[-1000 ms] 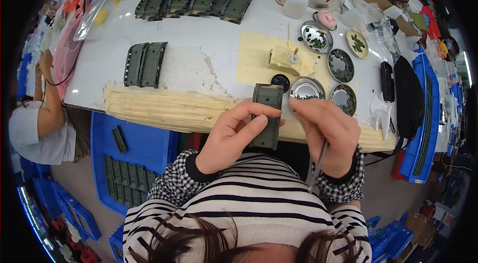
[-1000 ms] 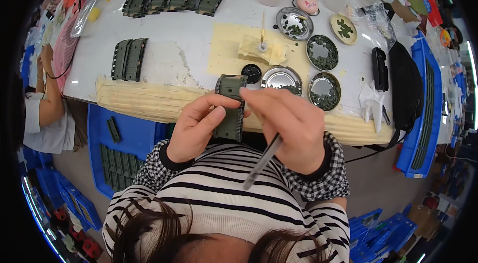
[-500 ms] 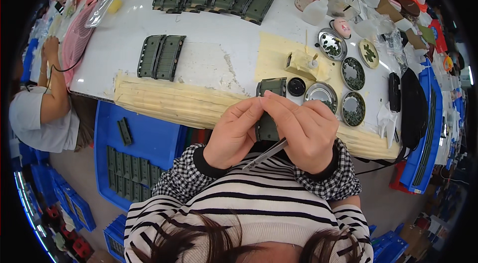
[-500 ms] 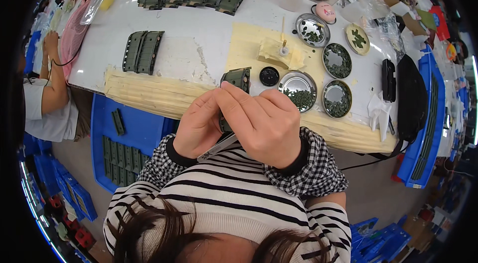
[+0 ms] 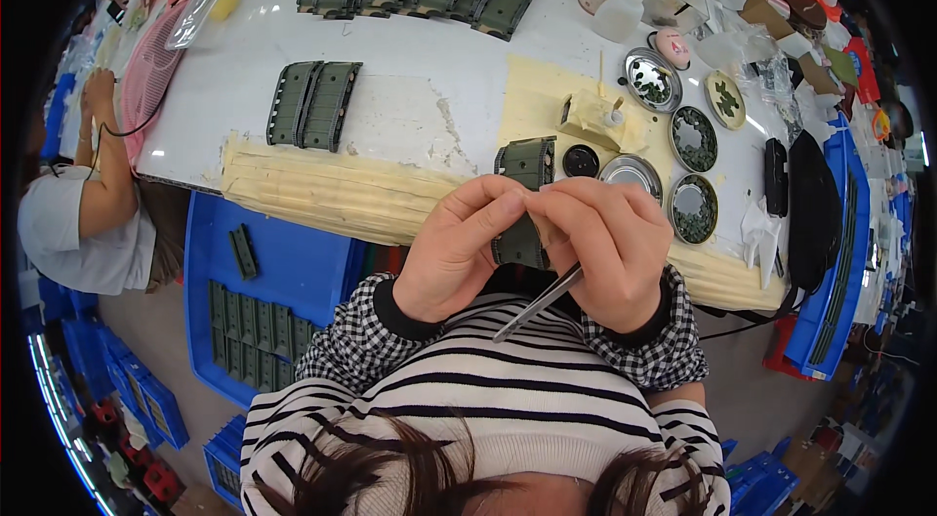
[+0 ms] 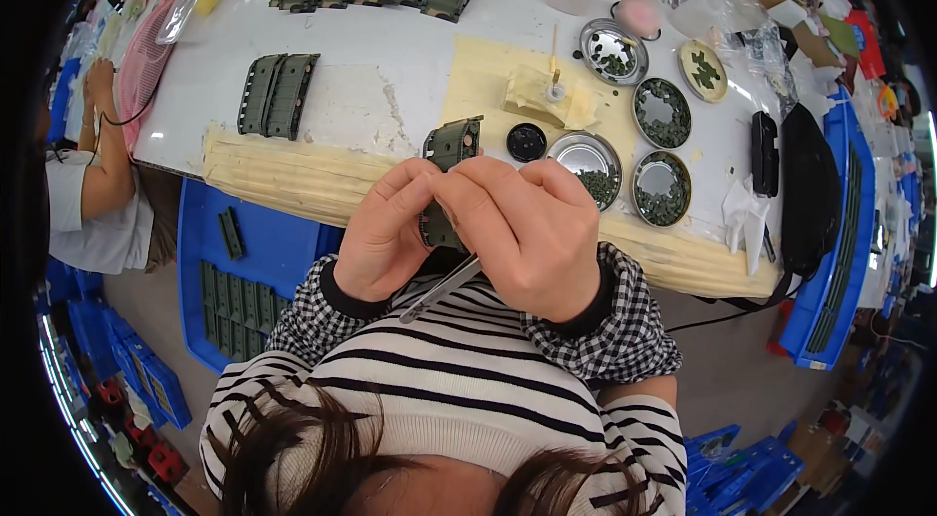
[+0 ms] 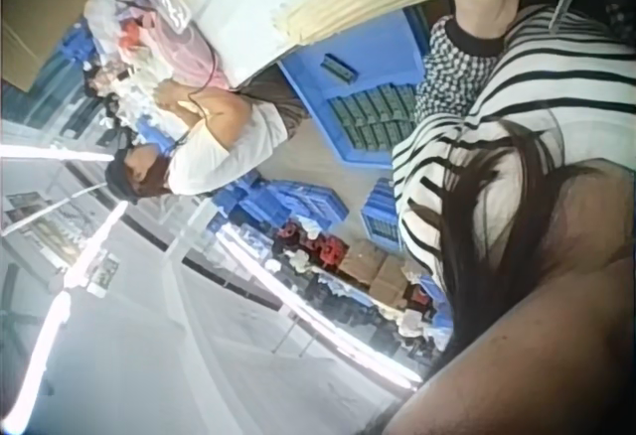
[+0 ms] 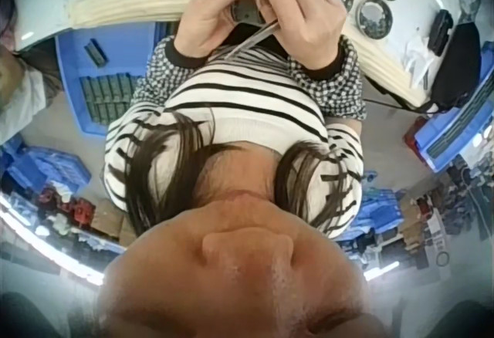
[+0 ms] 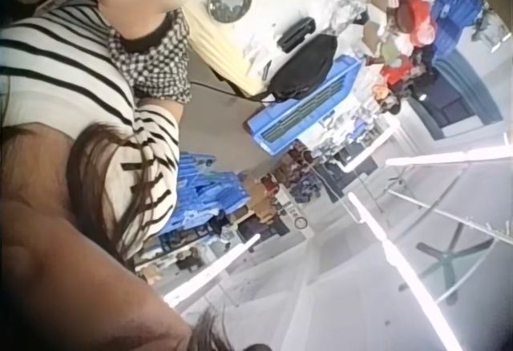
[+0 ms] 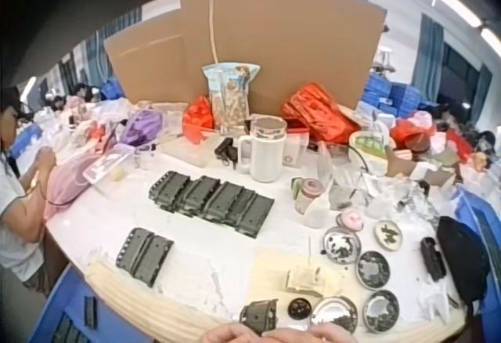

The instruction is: Assembling small components onto a green toy tank model using tweezers and adhesive.

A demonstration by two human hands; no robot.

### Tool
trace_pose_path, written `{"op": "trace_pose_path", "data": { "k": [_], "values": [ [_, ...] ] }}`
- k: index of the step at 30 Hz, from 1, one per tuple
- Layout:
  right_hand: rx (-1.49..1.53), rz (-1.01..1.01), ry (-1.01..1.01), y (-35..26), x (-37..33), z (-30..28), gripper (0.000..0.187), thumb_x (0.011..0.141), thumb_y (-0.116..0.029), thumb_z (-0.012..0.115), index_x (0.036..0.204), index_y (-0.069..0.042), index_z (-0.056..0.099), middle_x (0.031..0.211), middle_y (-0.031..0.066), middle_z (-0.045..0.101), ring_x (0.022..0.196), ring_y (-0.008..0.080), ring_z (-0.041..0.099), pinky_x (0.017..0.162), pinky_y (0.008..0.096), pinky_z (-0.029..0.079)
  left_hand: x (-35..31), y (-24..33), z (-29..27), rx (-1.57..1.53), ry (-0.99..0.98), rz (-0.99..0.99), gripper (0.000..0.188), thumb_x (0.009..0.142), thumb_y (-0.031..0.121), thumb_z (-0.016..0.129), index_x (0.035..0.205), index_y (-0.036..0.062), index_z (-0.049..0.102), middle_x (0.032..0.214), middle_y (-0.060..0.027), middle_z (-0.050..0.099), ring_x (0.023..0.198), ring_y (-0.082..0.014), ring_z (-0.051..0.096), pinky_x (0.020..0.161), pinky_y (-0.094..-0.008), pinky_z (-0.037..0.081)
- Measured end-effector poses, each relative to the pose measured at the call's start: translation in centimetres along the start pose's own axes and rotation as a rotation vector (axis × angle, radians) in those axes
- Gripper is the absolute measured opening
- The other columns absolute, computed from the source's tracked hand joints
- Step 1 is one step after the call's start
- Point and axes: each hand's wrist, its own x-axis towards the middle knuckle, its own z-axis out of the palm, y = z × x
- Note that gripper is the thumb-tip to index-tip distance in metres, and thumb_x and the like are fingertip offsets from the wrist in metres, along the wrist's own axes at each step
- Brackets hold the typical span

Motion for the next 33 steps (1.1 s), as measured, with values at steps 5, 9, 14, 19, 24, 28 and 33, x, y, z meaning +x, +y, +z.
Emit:
{"op": "trace_pose_path", "data": {
  "k": [5,9,14,19,24,28,33],
  "values": [
    [0.165,0.128,-0.004,-0.1,-0.2,-0.3,0.030,0.066,-0.004,0.072,0.096,-0.003,0.067,0.084,0.0057,0.061,0.070,0.0198,0.061,0.059,0.0279,0.045,-0.1,0.2,1.4,0.006,0.038,-0.044,0.018,0.098,0.017,0.055,0.107,0.0023,0.062,0.103,-0.0048,0.065,0.094,-0.0104,0.060,0.084,-0.0259,0.050],
    [0.096,0.111,-0.002,0.0,-0.5,-0.3,0.029,0.068,-0.005,0.073,0.096,-0.003,0.067,0.083,0.0057,0.060,0.069,0.0202,0.060,0.058,0.0281,0.046,-0.1,0.1,0.8,0.012,-0.003,-0.027,0.017,0.098,0.015,0.056,0.105,0.0019,0.063,0.101,-0.0046,0.066,0.094,-0.0102,0.060,0.084,-0.0257,0.049],
    [0.023,0.060,-0.066,-0.1,-0.3,-1.0,0.029,0.066,-0.001,0.073,0.094,-0.003,0.066,0.080,0.0064,0.060,0.069,0.0214,0.061,0.057,0.0295,0.047,0.0,0.0,0.7,0.378,0.035,0.126,0.018,0.097,0.010,0.055,0.111,0.0012,0.060,0.103,-0.0053,0.065,0.097,-0.0099,0.059,0.085,-0.0255,0.049],
    [0.210,0.314,0.039,0.3,0.1,-1.3,0.026,0.066,0.004,0.074,0.089,-0.002,0.064,0.080,0.0091,0.061,0.067,0.0232,0.061,0.056,0.0314,0.048,-0.1,-0.7,2.7,0.702,0.120,0.380,0.067,0.093,-0.006,0.048,0.152,0.0055,0.016,0.119,-0.0112,0.060,0.103,-0.0141,0.059,0.086,-0.0257,0.049],
    [0.213,0.266,0.057,1.0,0.4,-0.4,0.025,0.067,0.003,0.073,0.089,-0.002,0.064,0.080,0.0092,0.060,0.065,0.0255,0.061,0.056,0.0324,0.048,-0.2,-0.8,2.0,1.068,0.031,0.393,0.073,0.087,-0.008,0.053,0.150,0.0021,0.018,0.126,-0.0191,0.055,0.106,-0.0179,0.059,0.086,-0.0257,0.047],
    [0.165,0.253,0.054,1.5,0.1,0.1,0.025,0.068,0.003,0.072,0.090,-0.003,0.064,0.080,0.0089,0.060,0.063,0.0253,0.059,0.055,0.0330,0.047,0.1,-1.4,1.7,1.220,0.065,0.535,0.068,0.082,-0.005,0.062,0.145,0.0027,0.036,0.104,-0.0217,0.064,0.086,-0.0251,0.067,0.075,-0.0287,0.051],
    [0.124,0.248,0.050,1.6,-0.1,0.0,0.025,0.068,0.003,0.072,0.090,-0.003,0.064,0.081,0.0085,0.060,0.064,0.0248,0.059,0.056,0.0325,0.047,-0.1,-0.8,2.3,1.400,0.066,0.598,0.069,0.079,-0.006,0.063,0.143,0.0030,0.040,0.097,-0.0211,0.065,0.076,-0.0299,0.066,0.070,-0.0319,0.053]
  ]
}}
